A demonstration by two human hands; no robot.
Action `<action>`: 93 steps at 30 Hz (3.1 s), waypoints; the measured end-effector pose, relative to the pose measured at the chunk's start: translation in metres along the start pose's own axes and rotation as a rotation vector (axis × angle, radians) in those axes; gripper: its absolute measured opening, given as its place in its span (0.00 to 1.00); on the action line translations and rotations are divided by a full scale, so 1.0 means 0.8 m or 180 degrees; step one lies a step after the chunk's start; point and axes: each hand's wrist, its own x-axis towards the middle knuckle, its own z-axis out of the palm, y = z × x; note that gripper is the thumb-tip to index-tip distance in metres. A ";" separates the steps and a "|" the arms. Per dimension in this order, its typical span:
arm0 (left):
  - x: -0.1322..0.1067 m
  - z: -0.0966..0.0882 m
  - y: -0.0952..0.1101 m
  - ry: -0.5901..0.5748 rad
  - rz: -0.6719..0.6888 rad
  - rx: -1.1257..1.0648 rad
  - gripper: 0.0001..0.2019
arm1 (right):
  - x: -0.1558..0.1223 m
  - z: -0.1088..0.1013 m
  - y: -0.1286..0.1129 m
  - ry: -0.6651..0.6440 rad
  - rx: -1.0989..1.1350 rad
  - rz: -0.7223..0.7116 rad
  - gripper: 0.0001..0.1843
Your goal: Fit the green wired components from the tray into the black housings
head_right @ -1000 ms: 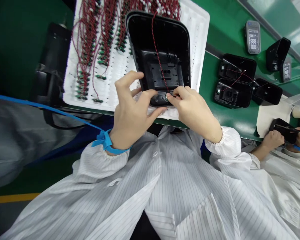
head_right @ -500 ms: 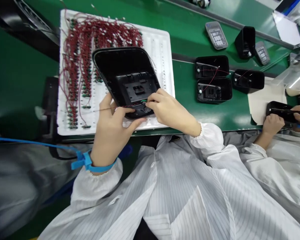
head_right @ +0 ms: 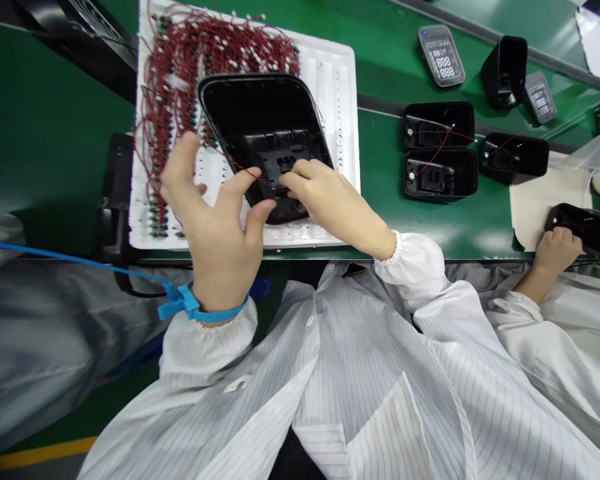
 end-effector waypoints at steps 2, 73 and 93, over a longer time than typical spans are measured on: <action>0.003 -0.003 0.008 -0.0011 -0.0020 -0.0018 0.21 | 0.004 -0.004 0.003 -0.0046 0.0055 0.0037 0.17; -0.013 0.001 0.023 -0.0511 -0.0475 -0.0298 0.14 | -0.034 -0.045 -0.023 -0.0438 -0.0374 0.0547 0.21; -0.024 0.016 0.012 -0.0174 -0.0424 -0.0098 0.19 | -0.006 -0.050 0.023 0.0768 0.0119 0.1159 0.21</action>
